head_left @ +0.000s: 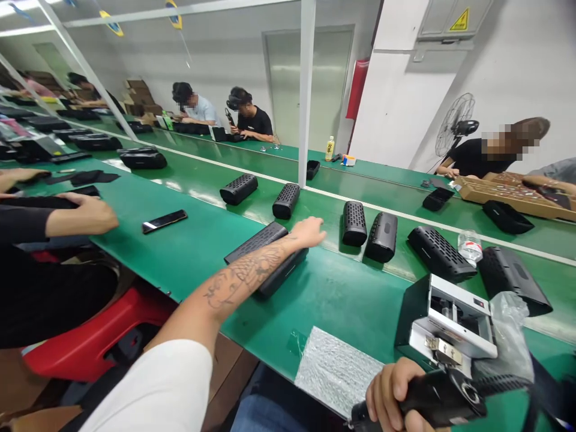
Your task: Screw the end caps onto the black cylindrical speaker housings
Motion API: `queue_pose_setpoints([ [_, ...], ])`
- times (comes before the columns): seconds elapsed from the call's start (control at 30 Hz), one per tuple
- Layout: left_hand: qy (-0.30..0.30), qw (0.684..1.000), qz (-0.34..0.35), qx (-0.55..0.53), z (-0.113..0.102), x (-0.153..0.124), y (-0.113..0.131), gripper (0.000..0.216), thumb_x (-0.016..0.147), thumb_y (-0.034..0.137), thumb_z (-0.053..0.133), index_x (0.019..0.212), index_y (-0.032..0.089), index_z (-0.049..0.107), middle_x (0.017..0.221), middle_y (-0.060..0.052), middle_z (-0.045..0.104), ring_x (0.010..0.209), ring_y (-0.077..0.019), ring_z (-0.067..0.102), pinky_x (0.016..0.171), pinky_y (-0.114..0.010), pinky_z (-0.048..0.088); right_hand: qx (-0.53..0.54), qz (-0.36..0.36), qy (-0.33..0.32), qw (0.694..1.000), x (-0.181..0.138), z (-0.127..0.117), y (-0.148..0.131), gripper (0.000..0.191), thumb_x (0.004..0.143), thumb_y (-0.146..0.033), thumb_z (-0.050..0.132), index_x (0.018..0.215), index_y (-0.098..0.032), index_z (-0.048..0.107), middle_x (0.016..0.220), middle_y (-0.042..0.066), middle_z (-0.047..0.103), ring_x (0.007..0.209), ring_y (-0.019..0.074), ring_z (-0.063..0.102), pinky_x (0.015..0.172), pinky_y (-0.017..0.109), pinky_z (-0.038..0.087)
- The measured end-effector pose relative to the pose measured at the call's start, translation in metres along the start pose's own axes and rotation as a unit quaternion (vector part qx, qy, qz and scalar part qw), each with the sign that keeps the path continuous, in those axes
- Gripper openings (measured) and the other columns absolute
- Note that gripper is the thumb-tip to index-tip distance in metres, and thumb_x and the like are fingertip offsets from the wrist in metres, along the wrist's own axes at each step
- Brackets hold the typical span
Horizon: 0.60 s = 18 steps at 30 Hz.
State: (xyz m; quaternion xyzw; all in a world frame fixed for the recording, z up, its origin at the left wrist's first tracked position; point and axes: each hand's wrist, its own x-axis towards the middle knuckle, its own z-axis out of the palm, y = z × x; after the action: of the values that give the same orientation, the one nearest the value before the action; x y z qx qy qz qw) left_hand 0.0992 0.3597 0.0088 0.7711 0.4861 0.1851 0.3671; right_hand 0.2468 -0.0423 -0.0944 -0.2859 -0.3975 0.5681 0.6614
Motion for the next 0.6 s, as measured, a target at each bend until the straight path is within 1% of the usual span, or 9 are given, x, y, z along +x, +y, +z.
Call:
queue_pose_setpoints([
  [0.07, 0.026, 0.999, -0.011, 0.026, -0.014, 0.007, -0.016, 0.056, 0.095, 0.037, 0.082, 0.147, 0.018, 0.074, 0.172, -0.022, 0.064, 0.167, -0.0444, 0.057, 0.139, -0.052, 0.046, 0.022, -0.004, 0.013, 1.0, 0.011, 0.01, 0.001, 0.044, 0.096, -0.067, 0.089, 0.101, -0.031, 0.063, 0.067, -0.009, 0.049, 0.051, 0.0099, 0.043, 0.066, 0.032, 0.052],
  [0.13, 0.042, 0.999, -0.016, 0.027, -0.001, 0.019, -0.015, 0.064, 0.098, 0.039, 0.078, 0.158, 0.019, 0.067, 0.176, -0.022, 0.06, 0.165, -0.0409, 0.059, 0.139, -0.049, 0.046, 0.032, -0.014, 0.015, 0.999, 0.025, 0.015, 0.004, 0.037, 0.102, -0.062, 0.084, 0.105, -0.032, 0.063, 0.07, -0.008, 0.051, 0.053, 0.0095, 0.043, 0.067, 0.031, 0.052],
  [0.2, 0.057, 0.998, -0.027, 0.009, 0.035, 0.036, 0.004, 0.07, 0.103, 0.043, 0.074, 0.168, 0.02, 0.058, 0.178, -0.021, 0.058, 0.163, -0.0358, 0.062, 0.136, -0.043, 0.049, 0.035, -0.022, 0.026, 0.999, 0.036, 0.017, 0.008, 0.032, 0.107, -0.06, 0.078, 0.109, -0.032, 0.063, 0.073, -0.008, 0.052, 0.055, 0.0096, 0.045, 0.069, 0.031, 0.053],
  [0.27, 0.074, 0.996, -0.055, -0.019, 0.084, 0.054, 0.033, 0.074, 0.108, 0.05, 0.069, 0.174, 0.019, 0.051, 0.176, -0.024, 0.059, 0.159, -0.0337, 0.065, 0.133, -0.041, 0.051, 0.033, -0.03, 0.031, 0.999, 0.042, 0.02, 0.012, 0.031, 0.108, -0.058, 0.077, 0.11, -0.031, 0.062, 0.074, -0.008, 0.053, 0.056, 0.01, 0.047, 0.07, 0.032, 0.053],
  [0.33, 0.092, 0.991, -0.091, -0.044, 0.133, 0.07, 0.063, 0.078, 0.111, 0.057, 0.065, 0.177, 0.021, 0.047, 0.177, -0.026, 0.057, 0.162, -0.0369, 0.062, 0.137, -0.046, 0.048, 0.02, -0.033, 0.04, 0.998, 0.04, 0.022, 0.013, 0.03, 0.109, -0.058, 0.076, 0.11, -0.031, 0.063, 0.075, -0.007, 0.054, 0.057, 0.0108, 0.049, 0.071, 0.033, 0.054],
  [0.4, 0.115, 0.983, -0.127, -0.066, 0.172, 0.082, 0.084, 0.082, 0.111, 0.06, 0.066, 0.179, 0.022, 0.043, 0.184, -0.028, 0.047, 0.171, -0.0422, 0.052, 0.143, -0.056, 0.04, -0.002, -0.035, 0.048, 0.998, 0.031, 0.021, 0.011, 0.031, 0.108, -0.06, 0.076, 0.109, -0.032, 0.062, 0.072, -0.007, 0.053, 0.055, 0.0115, 0.048, 0.069, 0.034, 0.054],
  [0.47, 0.14, 0.974, -0.154, -0.088, 0.196, 0.089, 0.093, 0.091, 0.106, 0.063, 0.073, 0.181, 0.024, 0.039, 0.191, -0.028, 0.034, 0.178, -0.0461, 0.04, 0.146, -0.063, 0.032, -0.026, -0.036, 0.068, 0.997, 0.015, 0.018, 0.004, 0.036, 0.105, -0.063, 0.079, 0.105, -0.032, 0.061, 0.069, -0.008, 0.049, 0.052, 0.012, 0.046, 0.065, 0.033, 0.053],
  [0.53, 0.161, 0.966, -0.171, -0.112, 0.205, 0.093, 0.091, 0.107, 0.097, 0.063, 0.087, 0.182, 0.026, 0.034, 0.195, -0.027, 0.024, 0.18, -0.0471, 0.034, 0.147, -0.065, 0.028, -0.053, -0.04, 0.09, 0.994, -0.004, 0.013, -0.007, 0.04, 0.102, -0.065, 0.083, 0.102, -0.032, 0.06, 0.065, -0.009, 0.046, 0.049, 0.0126, 0.045, 0.061, 0.033, 0.051],
  [0.6, 0.174, 0.958, -0.182, -0.139, 0.203, 0.096, 0.085, 0.117, 0.088, 0.053, 0.097, 0.182, 0.028, 0.033, 0.193, -0.025, 0.029, 0.178, -0.0454, 0.038, 0.146, -0.062, 0.033, -0.084, -0.049, 0.119, 0.988, -0.02, 0.011, -0.02, 0.039, 0.101, -0.063, 0.084, 0.101, -0.031, 0.061, 0.064, -0.008, 0.047, 0.049, 0.0134, 0.047, 0.06, 0.033, 0.052],
])
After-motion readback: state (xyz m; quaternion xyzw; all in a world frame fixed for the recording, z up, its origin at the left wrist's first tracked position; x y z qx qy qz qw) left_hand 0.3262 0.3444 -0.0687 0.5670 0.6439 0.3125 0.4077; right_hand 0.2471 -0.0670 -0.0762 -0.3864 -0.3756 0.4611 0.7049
